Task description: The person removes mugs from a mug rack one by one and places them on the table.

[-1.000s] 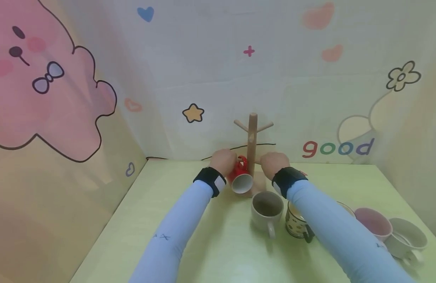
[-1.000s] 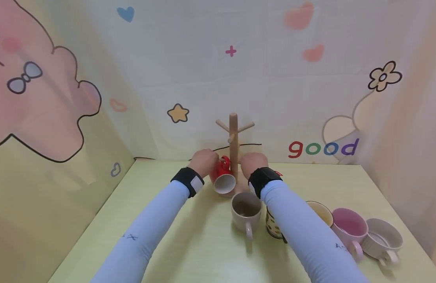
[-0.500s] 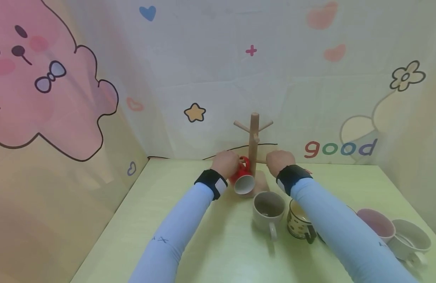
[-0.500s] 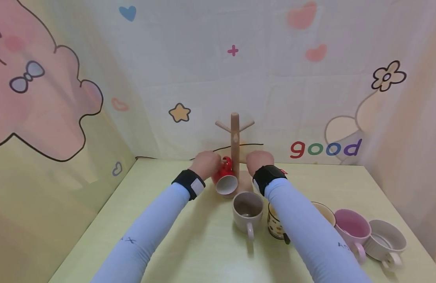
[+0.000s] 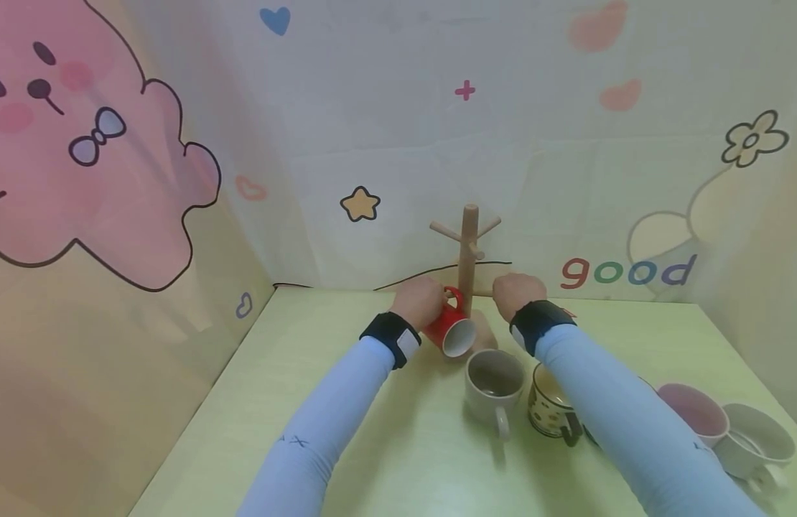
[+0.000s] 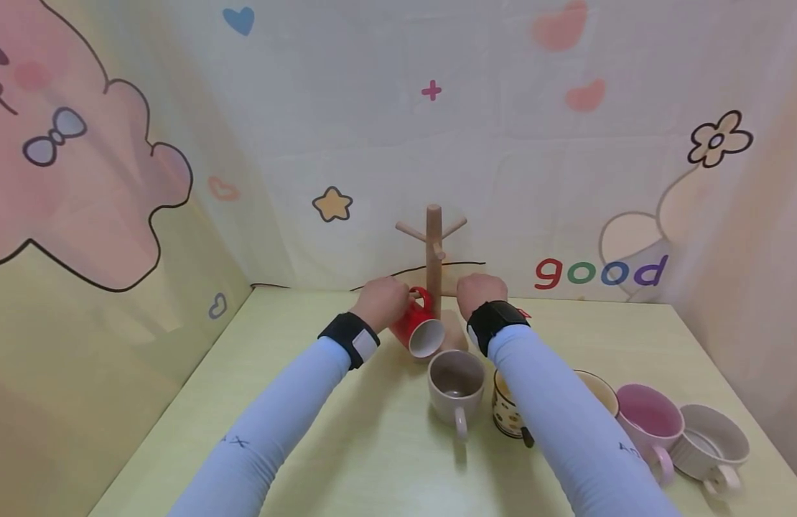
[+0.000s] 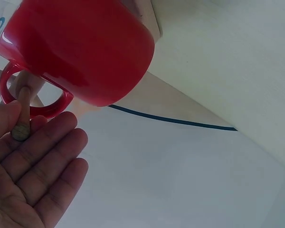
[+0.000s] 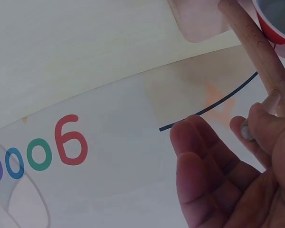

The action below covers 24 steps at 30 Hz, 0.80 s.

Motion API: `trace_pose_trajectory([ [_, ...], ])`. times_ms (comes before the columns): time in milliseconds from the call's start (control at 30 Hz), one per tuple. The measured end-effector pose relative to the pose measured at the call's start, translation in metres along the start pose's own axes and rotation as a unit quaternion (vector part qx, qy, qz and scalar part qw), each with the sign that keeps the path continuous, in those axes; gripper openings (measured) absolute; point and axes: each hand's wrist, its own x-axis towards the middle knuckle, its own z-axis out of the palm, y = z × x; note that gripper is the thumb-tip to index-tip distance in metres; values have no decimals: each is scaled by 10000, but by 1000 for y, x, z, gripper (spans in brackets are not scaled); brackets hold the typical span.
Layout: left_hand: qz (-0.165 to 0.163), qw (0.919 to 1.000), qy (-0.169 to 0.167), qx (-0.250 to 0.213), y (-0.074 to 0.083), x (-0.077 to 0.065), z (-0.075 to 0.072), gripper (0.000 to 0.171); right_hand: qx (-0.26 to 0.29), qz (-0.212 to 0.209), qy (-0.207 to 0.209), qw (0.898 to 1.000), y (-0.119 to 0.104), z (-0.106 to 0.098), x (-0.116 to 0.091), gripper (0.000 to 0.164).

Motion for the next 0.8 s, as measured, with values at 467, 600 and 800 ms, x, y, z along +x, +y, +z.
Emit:
trace_pose_trajectory([
  [467,229,9985,191,449,-1,-1,7,19,57,69,-183,9998,0,-3,1,4],
  [600,191,9991,123,370,-1,-3,4,19,107,81,-148,9998,1,-2,1,6],
  [800,139,9993,121,314,1,-6,0,20,166,138,-173,9996,3,1,5,9],
])
